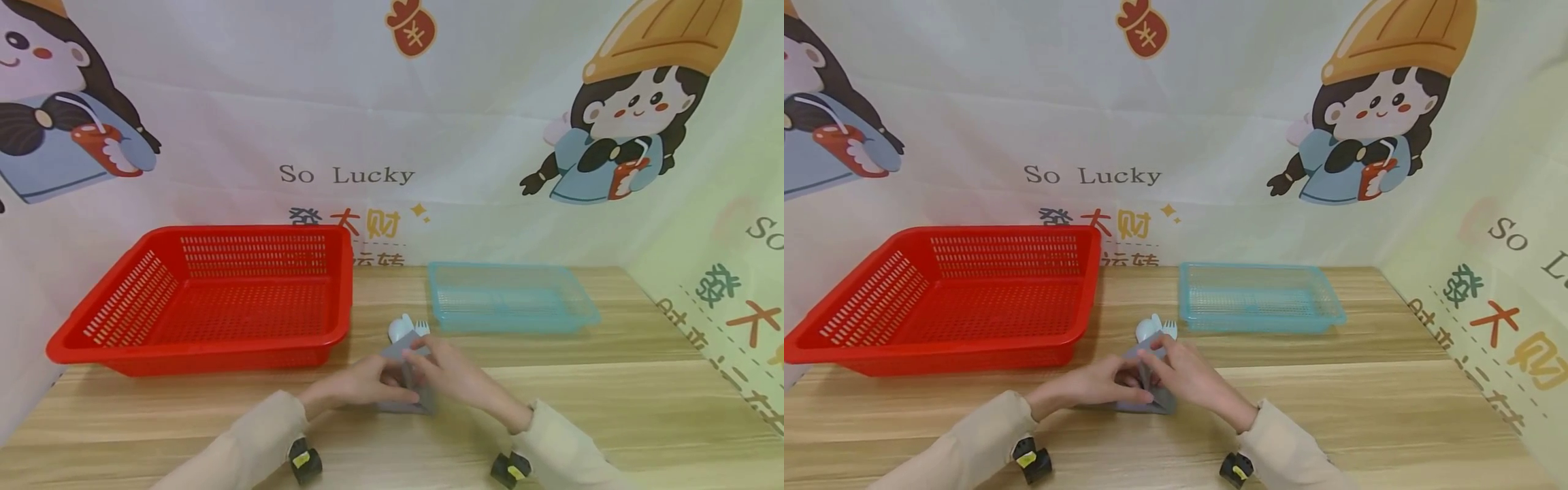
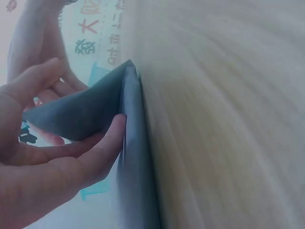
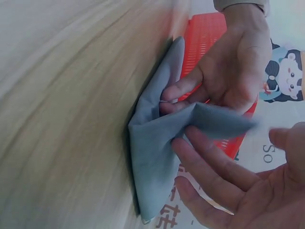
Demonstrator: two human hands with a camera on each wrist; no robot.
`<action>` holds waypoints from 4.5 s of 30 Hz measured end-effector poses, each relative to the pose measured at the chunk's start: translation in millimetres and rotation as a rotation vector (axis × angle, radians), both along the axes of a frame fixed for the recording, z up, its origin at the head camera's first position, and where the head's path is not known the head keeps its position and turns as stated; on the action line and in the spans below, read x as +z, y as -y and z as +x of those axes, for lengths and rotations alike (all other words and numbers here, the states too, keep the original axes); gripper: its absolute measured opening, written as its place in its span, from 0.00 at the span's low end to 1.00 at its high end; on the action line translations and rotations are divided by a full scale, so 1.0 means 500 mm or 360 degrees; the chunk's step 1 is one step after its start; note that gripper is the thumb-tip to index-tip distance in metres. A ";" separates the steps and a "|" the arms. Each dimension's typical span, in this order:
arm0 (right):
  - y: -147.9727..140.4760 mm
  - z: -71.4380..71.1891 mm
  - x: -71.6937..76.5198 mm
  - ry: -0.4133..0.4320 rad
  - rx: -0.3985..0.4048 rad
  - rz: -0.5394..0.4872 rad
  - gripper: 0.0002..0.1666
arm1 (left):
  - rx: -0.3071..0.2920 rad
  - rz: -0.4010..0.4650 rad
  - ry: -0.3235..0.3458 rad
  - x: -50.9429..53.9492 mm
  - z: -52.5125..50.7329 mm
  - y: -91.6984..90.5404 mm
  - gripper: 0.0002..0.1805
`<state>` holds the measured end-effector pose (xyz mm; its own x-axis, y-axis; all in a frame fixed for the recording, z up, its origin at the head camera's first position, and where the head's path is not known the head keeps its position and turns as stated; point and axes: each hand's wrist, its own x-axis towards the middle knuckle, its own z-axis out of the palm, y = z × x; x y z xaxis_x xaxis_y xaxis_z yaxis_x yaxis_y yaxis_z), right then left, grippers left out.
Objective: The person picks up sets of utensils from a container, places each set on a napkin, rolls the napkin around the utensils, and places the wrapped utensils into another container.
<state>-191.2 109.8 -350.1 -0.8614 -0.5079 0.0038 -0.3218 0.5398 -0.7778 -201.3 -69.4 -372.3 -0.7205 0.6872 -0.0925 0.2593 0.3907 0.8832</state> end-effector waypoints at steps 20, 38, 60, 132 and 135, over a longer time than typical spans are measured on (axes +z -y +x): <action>-0.015 0.021 -0.014 -0.0387 0.0317 0.0318 0.11 | 0.0448 0.0040 0.0063 -0.007 0.009 0.001 0.17; -0.017 0.055 -0.052 -0.1310 0.0573 0.0752 0.11 | 0.0304 -0.0335 -0.0539 0.005 0.019 0.014 0.09; -0.015 0.088 -0.049 -0.1362 0.0626 0.1173 0.24 | -0.0197 -0.1357 -0.0950 -0.020 0.129 -0.026 0.43; -0.020 0.065 -0.053 -0.0639 0.0410 0.1055 0.41 | 0.0057 -0.1124 -0.0633 -0.009 0.134 -0.009 0.46; -0.016 0.067 -0.048 -0.0675 0.0441 0.1079 0.39 | 0.0018 -0.1122 -0.0603 -0.006 0.130 -0.003 0.43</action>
<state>-157.9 118.0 -374.4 -0.6996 -0.7096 -0.0834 -0.7029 0.7045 -0.0976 -136.3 -67.9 -375.1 -0.7966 0.5504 -0.2499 0.4846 0.8286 0.2802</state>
